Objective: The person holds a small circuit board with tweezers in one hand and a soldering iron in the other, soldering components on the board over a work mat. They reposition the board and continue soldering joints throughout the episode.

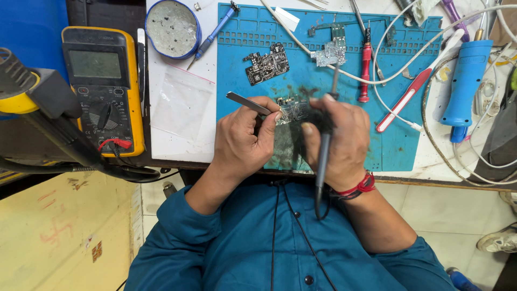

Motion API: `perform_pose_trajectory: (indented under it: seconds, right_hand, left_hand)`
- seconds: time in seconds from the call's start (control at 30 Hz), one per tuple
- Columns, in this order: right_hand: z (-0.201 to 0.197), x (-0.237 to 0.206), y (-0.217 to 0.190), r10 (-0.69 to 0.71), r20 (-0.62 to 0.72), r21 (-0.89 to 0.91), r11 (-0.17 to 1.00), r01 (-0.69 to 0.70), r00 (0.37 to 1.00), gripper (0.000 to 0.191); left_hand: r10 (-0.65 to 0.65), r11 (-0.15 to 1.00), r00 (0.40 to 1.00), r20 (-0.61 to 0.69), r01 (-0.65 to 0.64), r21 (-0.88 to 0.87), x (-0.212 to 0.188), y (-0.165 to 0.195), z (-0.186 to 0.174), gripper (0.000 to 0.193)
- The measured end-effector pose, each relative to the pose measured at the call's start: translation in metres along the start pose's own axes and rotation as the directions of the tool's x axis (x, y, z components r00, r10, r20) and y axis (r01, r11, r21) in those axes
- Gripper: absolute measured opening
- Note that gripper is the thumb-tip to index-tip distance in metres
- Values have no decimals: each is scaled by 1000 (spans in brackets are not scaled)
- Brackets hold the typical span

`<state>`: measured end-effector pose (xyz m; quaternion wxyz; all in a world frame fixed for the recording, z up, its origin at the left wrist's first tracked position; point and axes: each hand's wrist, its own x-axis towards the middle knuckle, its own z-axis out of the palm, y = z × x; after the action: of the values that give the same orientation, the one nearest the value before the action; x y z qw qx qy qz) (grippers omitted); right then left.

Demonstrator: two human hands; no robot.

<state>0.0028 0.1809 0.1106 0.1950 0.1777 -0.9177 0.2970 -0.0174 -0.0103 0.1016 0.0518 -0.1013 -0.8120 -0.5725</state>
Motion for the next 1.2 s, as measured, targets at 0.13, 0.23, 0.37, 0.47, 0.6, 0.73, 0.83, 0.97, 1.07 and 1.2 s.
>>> perform_pose_trajectory:
  seconds: [0.13,0.23,0.37,0.47,0.6,0.73,0.83,0.97,1.07,1.2]
  right_hand:
    - [-6,-6,0,56,-76,133,990,-45,996,35]
    - [-14,-6,-1,30,-59,109,994,-23,998,26]
    - [-22,-7,-4,32,-23,180,983,-27,999,17]
    - [-27,-6,-7,39,-4,227,973,-38,999,10]
    - [-31,-1,-8,-6,24,250,968,0,1000,10]
    - [-30,4,-9,-45,18,263,964,39,999,8]
    - [-31,5,-10,-60,27,261,964,51,998,8]
    - [-33,7,-11,-67,29,263,963,58,997,8]
    - [-33,8,-12,-69,24,269,961,60,997,9]
    - [-34,9,-11,-82,26,278,958,72,996,9]
  left_hand:
    - [-40,998,999,-7,39,-52,1,6,-3,9]
    - [-48,997,999,-4,48,-62,2,11,-4,9]
    - [1,1000,1000,-8,-2,-27,2,15,-7,10]
    - [-9,1000,1000,12,9,2,3,19,-9,9]
    - [-1,1000,1000,17,1,20,6,25,-12,9]
    - [38,998,999,12,-39,48,7,28,-12,8]
    - [29,999,999,14,-30,40,7,28,-12,9]
    - [27,999,999,16,-28,38,7,29,-13,9]
    - [28,999,999,16,-29,35,8,31,-13,9]
    - [39,999,999,16,-39,35,9,32,-14,9]
